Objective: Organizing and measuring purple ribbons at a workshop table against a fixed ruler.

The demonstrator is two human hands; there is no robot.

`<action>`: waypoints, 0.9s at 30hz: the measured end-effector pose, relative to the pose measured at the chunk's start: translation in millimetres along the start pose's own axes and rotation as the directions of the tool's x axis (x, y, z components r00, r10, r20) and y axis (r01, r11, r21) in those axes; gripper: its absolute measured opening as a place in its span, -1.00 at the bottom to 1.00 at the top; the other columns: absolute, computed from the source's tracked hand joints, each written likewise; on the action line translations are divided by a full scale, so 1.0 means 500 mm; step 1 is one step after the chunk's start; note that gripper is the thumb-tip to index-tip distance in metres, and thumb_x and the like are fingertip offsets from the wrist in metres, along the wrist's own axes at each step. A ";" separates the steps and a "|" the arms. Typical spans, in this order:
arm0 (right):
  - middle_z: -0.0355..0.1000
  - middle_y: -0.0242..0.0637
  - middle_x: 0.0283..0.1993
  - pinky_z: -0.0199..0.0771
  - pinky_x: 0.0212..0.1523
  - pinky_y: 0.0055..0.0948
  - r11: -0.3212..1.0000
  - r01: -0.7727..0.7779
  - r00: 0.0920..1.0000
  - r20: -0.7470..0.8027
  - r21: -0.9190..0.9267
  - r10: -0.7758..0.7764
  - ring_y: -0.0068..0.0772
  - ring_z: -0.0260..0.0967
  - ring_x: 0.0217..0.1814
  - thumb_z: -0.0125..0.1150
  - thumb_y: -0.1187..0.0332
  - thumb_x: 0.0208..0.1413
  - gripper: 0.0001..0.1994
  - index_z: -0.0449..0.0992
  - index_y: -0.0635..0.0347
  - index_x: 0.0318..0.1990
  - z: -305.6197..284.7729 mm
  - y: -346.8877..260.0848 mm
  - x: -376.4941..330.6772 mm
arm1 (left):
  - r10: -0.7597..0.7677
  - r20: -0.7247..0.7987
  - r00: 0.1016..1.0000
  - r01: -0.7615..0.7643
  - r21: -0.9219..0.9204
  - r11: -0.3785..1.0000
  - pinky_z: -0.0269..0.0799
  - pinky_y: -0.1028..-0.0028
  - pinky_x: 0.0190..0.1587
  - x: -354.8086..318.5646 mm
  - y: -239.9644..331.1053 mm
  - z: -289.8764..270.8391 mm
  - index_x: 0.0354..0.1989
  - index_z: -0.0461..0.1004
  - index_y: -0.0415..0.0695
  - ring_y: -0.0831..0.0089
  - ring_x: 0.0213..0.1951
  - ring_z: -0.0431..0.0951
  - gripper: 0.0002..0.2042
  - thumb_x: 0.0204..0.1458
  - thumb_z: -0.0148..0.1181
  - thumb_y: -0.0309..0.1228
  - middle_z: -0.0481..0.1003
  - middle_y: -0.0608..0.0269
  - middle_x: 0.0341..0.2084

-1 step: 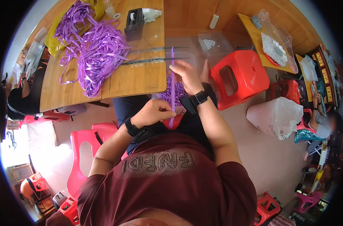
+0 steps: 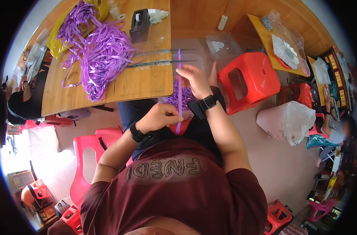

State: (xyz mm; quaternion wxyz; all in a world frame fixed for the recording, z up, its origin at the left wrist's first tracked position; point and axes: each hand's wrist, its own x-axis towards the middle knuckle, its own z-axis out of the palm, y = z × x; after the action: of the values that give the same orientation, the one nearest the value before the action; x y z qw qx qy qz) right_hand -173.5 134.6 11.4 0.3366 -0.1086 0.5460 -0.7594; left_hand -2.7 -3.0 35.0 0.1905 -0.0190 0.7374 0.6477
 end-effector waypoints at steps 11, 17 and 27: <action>0.47 -0.48 -0.48 0.41 -0.47 -0.69 0.981 -0.009 1.000 -0.008 -0.192 0.007 -0.73 0.38 -0.52 0.27 0.25 0.24 -0.83 0.57 0.16 -0.26 0.007 -0.061 -0.053 | 0.566 0.274 0.777 -0.618 0.168 0.768 0.40 0.48 -0.46 -0.078 0.146 0.004 -0.27 0.63 -0.25 0.46 -0.50 0.52 -0.84 -0.01 0.42 -0.48 0.59 0.22 -0.41; 0.42 -0.52 -0.47 0.50 -0.25 -0.53 0.699 0.388 0.918 0.179 -0.601 -0.355 -0.70 0.36 -0.46 0.27 0.43 0.17 -0.83 0.60 0.20 -0.10 0.021 -0.104 -0.130 | 0.527 0.211 0.823 -0.555 0.100 0.826 0.40 0.51 -0.50 -0.094 0.190 -0.022 -0.24 0.63 -0.23 0.50 -0.51 0.54 -0.82 -0.02 0.43 -0.49 0.58 0.23 -0.44; 0.48 -0.28 -0.40 0.47 -0.32 -0.31 -0.212 0.705 0.414 0.635 -0.676 -0.652 -0.23 0.45 -0.34 0.32 0.38 0.06 -0.88 0.67 0.10 -0.24 0.045 -0.280 0.031 | 0.513 -0.166 0.842 -0.537 -0.173 0.826 0.43 0.62 -0.37 -0.033 0.292 -0.115 0.40 0.07 -0.24 0.62 -0.40 0.50 -0.37 0.16 0.17 -0.57 0.58 0.10 -0.11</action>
State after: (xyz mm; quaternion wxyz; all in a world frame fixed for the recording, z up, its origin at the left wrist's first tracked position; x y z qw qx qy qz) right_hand -228.2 132.7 143.1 -0.2474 -0.5700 0.7008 -0.3503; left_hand -42.4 -38.4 183.5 -0.0399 0.1280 0.6501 0.7479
